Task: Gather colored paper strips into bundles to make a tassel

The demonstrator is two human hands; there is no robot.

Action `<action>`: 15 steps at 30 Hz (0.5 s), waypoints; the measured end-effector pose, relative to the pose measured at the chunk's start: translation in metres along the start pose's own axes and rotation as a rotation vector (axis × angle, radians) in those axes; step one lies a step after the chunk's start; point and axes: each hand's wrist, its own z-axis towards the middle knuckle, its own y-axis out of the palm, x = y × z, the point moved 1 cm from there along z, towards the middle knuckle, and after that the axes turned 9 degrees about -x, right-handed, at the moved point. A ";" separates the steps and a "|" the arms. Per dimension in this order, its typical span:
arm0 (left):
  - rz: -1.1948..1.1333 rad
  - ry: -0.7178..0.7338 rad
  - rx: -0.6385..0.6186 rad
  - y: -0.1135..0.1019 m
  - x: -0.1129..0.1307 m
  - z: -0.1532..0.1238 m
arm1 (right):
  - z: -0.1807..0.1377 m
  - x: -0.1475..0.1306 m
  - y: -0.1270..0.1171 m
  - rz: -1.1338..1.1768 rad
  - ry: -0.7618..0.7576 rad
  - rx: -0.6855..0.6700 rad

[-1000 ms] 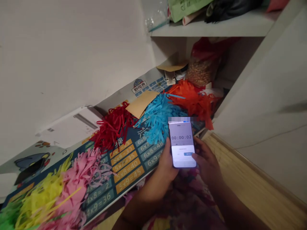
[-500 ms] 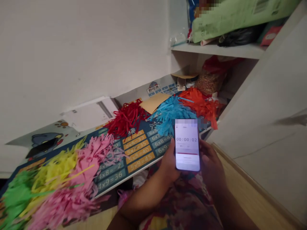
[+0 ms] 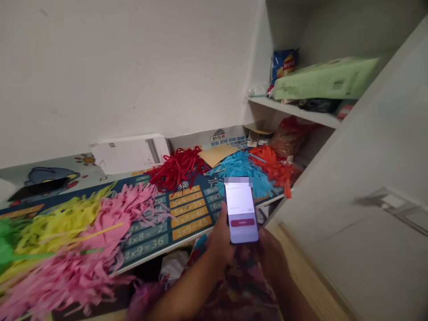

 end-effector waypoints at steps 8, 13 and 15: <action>-0.022 -0.082 -0.032 0.004 0.009 0.038 | 0.046 0.004 -0.036 -0.148 -0.151 0.117; 0.031 -0.080 0.004 0.006 0.010 0.053 | 0.083 -0.027 -0.055 -0.725 -0.549 0.220; 0.042 -0.091 0.019 0.004 0.010 0.057 | 0.095 -0.037 -0.049 -0.931 -0.632 0.094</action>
